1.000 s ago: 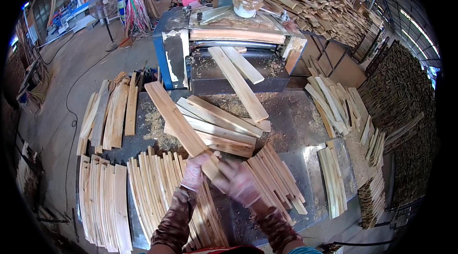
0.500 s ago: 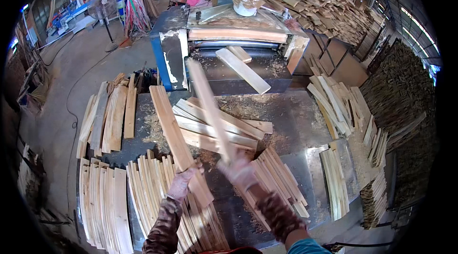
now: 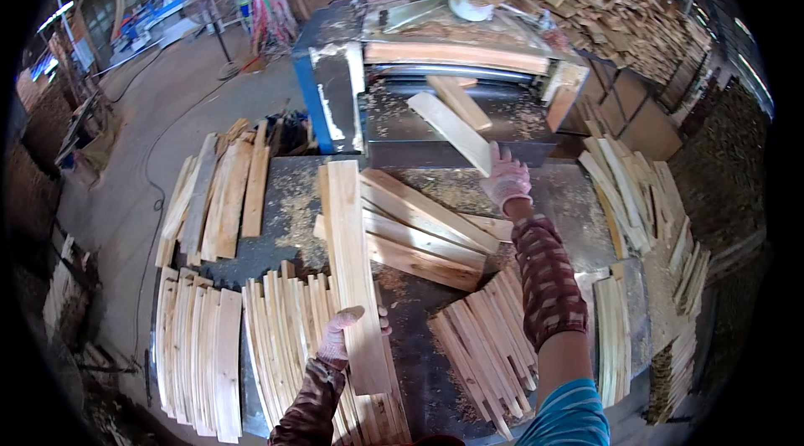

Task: The person walks through a lumber workshop and begins sorting wooden planks on a metal workbench. They pick up individual planks, inspect them, and arrange them into neat stacks. The person continues to handle and organize the wood pieces throughout the clip.

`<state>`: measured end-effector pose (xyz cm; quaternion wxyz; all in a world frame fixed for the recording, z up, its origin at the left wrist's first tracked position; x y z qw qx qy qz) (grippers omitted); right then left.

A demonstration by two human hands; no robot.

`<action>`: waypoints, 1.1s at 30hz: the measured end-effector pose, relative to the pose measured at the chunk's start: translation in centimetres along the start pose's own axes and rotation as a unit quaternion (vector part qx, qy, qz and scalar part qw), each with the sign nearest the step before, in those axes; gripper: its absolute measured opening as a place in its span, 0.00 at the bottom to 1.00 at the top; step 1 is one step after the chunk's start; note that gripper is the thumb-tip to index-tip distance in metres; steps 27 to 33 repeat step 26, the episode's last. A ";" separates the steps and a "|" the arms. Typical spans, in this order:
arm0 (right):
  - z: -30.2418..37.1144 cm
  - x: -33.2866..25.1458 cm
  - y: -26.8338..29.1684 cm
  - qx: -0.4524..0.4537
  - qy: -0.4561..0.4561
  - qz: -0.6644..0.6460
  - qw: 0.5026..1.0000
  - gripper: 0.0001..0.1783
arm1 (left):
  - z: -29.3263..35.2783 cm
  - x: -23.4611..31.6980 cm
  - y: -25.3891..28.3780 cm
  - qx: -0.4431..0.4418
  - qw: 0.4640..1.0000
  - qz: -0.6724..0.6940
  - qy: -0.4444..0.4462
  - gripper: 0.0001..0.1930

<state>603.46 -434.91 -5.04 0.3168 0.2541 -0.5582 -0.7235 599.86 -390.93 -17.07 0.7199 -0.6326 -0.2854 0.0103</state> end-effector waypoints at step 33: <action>32.8 -3.8 -10.8 0.025 0.130 -0.403 0.906 0.32 | 43.4 10.2 15.5 0.395 0.810 -0.432 -0.020 0.23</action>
Point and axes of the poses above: each hand's wrist, its own z-axis away from the middle knuckle, its own y-axis out of the back of the hand, x = y × z, the point moved 1 cm from there along -z, towards the middle knuckle, and after that the axes turned 15 degrees about -x, right-handed, at the moved point
